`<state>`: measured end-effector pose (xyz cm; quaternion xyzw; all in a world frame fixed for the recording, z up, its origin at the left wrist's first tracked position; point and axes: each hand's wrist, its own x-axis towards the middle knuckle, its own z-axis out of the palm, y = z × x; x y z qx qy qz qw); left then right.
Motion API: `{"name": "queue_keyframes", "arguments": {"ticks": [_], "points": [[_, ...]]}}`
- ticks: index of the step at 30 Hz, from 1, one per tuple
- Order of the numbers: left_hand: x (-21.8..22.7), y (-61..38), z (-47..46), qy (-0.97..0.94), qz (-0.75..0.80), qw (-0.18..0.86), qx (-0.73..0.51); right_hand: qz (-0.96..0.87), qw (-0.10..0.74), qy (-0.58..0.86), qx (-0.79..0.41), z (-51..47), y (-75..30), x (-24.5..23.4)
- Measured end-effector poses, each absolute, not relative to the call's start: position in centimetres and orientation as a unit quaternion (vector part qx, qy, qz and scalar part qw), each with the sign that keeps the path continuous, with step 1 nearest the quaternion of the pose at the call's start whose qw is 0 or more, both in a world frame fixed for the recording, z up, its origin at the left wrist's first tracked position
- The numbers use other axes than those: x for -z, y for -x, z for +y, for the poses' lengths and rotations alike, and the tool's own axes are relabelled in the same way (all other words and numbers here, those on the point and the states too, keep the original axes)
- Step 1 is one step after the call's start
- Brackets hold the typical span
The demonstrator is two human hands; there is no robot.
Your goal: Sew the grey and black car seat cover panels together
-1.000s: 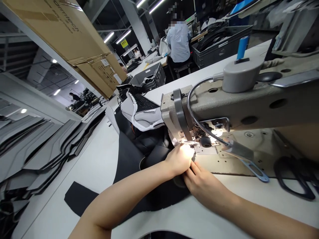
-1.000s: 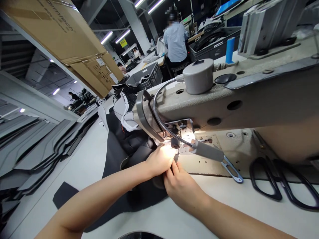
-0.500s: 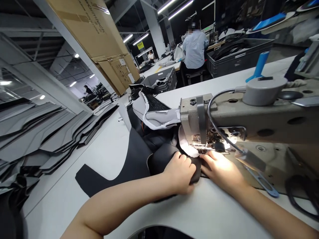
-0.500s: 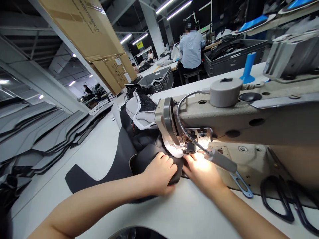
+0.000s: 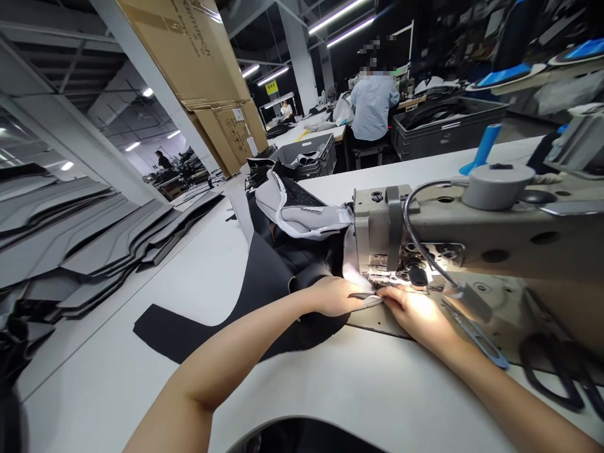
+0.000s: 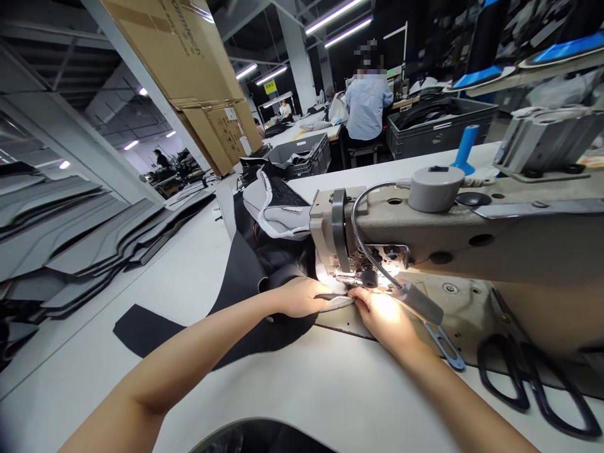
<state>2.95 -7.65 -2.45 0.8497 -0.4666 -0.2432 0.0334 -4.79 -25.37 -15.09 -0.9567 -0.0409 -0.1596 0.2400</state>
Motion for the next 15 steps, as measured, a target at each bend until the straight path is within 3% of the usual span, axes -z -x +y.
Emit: {"name": "queue_keyframes", "arguments": {"ticks": [9,15], "points": [[2.7,-2.9,-7.4,-0.839,-0.495,0.023,0.225,-0.032,0.240,0.961,0.131,-25.6,4.1,14.8],[1.1,-2.4,-8.2,-0.827,-0.513,-0.043,0.226,-0.098,0.149,0.969,0.169,-24.6,4.5,13.8]]}}
